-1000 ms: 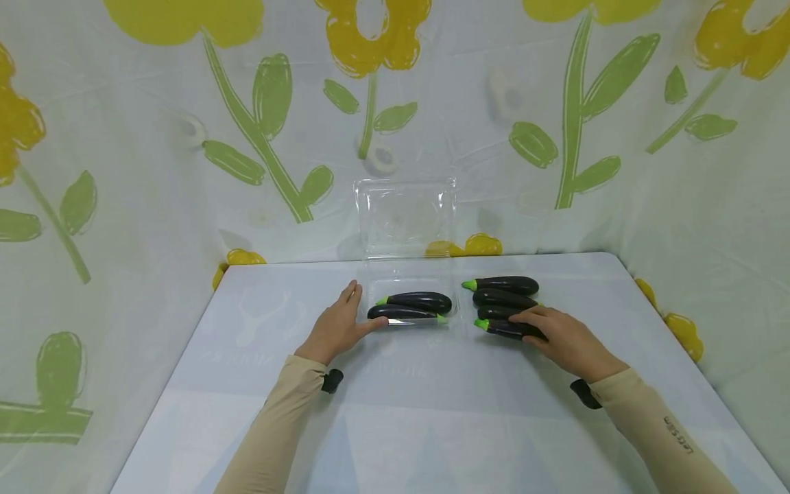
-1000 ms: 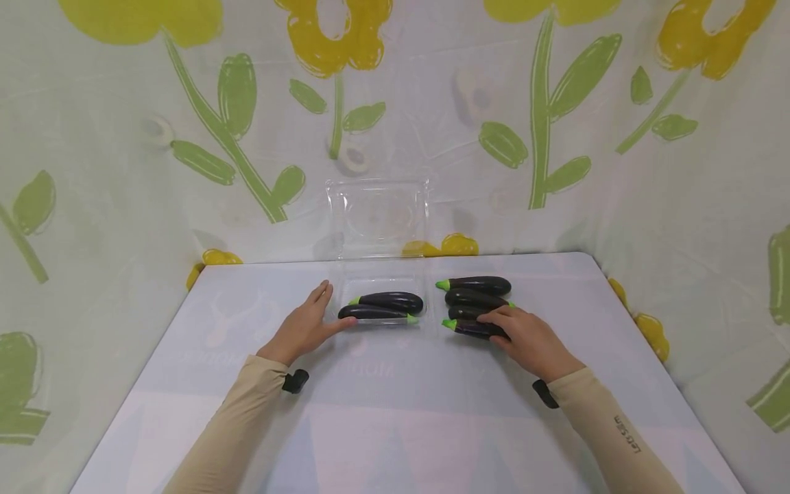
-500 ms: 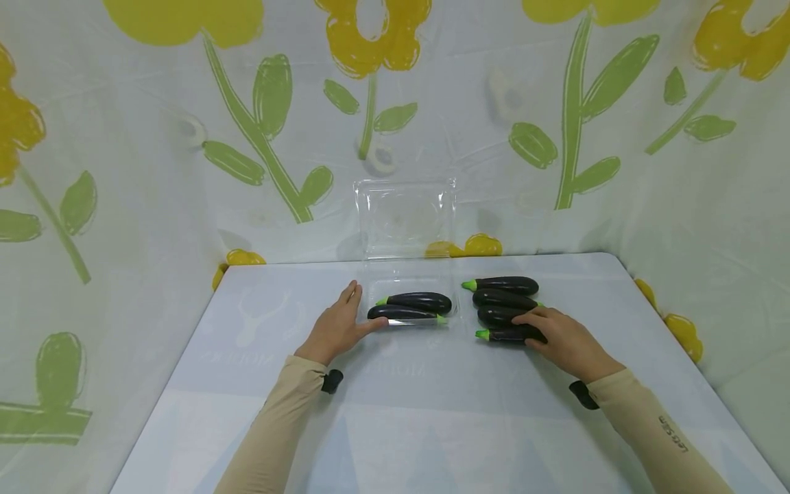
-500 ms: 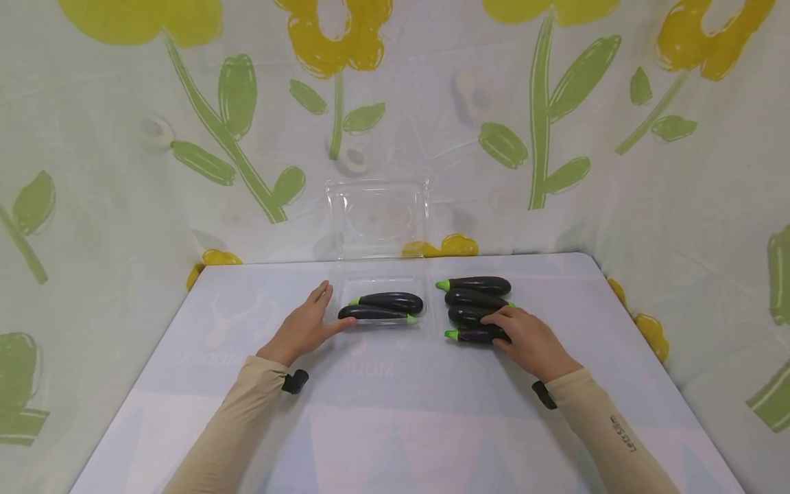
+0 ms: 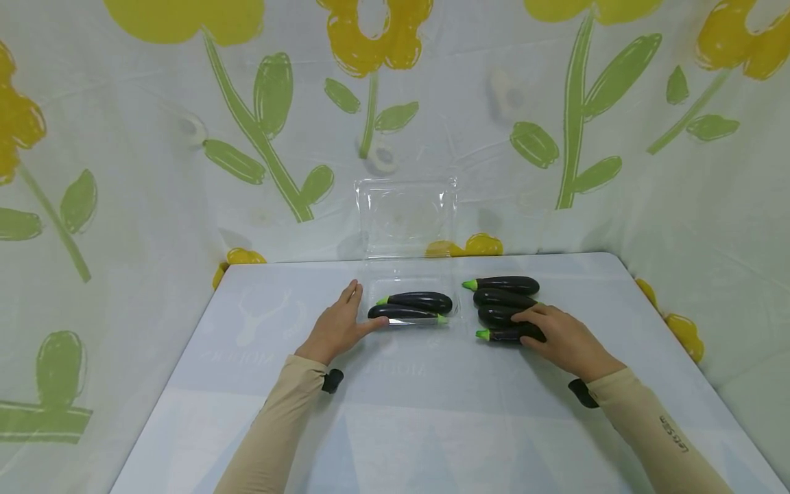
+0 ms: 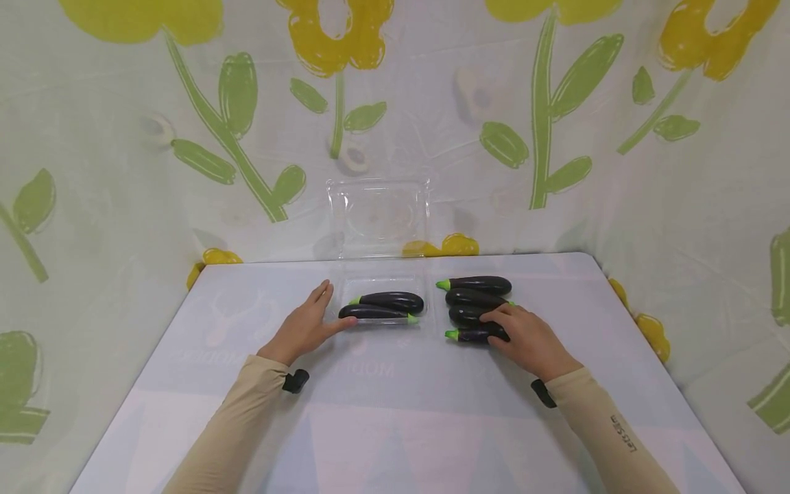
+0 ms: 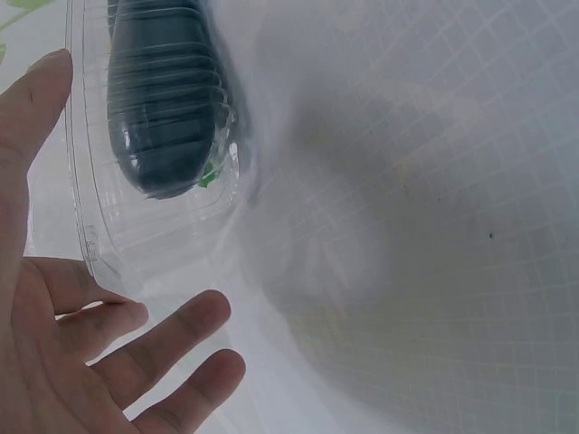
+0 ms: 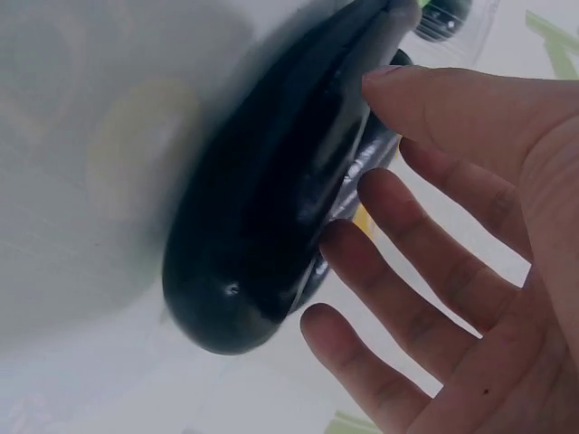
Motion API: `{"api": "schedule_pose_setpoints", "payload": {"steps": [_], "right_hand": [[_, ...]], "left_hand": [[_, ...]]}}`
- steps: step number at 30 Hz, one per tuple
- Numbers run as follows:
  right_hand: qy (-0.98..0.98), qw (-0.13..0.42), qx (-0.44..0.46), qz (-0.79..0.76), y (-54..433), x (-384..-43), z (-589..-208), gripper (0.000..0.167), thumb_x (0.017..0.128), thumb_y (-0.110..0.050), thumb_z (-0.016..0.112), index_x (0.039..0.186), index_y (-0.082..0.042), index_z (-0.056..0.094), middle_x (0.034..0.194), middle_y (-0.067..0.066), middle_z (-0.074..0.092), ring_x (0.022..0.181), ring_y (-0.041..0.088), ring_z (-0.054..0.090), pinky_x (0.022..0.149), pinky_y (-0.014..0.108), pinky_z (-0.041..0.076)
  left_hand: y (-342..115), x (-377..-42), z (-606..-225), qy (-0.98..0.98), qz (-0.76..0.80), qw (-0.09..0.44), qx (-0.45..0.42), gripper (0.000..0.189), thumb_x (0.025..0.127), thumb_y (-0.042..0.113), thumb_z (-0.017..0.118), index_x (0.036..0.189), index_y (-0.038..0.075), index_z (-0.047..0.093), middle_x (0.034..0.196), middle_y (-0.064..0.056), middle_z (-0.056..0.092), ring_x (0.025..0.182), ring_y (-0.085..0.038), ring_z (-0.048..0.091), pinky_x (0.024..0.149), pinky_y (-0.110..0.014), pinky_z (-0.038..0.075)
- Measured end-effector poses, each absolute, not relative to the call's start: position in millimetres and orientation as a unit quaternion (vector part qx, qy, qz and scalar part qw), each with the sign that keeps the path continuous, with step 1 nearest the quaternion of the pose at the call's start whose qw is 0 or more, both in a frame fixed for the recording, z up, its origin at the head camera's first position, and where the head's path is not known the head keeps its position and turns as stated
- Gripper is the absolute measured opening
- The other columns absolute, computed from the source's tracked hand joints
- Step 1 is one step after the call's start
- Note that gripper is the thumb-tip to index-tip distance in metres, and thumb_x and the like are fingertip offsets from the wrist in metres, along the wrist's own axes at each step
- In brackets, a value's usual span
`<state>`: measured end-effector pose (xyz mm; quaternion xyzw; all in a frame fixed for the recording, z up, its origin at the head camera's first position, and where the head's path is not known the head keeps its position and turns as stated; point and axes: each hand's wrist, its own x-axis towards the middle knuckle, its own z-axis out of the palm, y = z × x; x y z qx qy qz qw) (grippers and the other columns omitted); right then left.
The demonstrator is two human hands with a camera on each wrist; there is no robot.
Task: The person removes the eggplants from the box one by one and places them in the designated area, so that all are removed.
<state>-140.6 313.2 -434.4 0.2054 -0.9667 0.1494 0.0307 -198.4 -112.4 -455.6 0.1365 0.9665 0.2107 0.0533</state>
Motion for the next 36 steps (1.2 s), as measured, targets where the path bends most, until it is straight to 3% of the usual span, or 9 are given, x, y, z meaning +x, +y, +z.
{"api": "schedule_pose_setpoints", "payload": {"steps": [12,28,36], "right_hand": [[-0.965,0.051,0.204,0.156,312.5,-138.8,-425.6,0.041,0.087,-0.013,0.081,0.127,-0.011,0.069,0.128,0.021,0.063,0.117,0.042,0.060,0.091,0.059,0.052],[-0.951,0.111,0.241,0.161,292.5,-148.1,-419.4,0.043,0.088,-0.016,0.081,0.128,-0.012,0.068,0.120,0.014,0.066,0.108,0.033,0.066,0.087,0.052,0.056],[-0.944,0.100,0.251,0.188,272.4,-155.4,-410.7,0.044,0.089,-0.020,0.081,0.131,-0.014,0.067,0.124,0.010,0.064,0.112,0.028,0.064,0.090,0.051,0.055]], "left_hand": [[-112.1,-198.2,-456.1,0.966,0.214,0.054,0.137,0.112,0.088,0.076,0.056,0.160,-0.002,0.018,0.168,-0.016,0.014,0.148,-0.037,0.030,0.116,-0.051,0.033],[-112.5,-199.1,-456.7,0.965,0.214,0.050,0.139,0.111,0.089,0.075,0.056,0.160,-0.002,0.019,0.168,-0.016,0.014,0.147,-0.038,0.033,0.115,-0.051,0.034],[-113.3,-197.7,-454.6,0.966,0.212,0.051,0.140,0.112,0.088,0.076,0.056,0.160,-0.002,0.019,0.168,-0.017,0.015,0.146,-0.038,0.034,0.115,-0.051,0.035]]}}
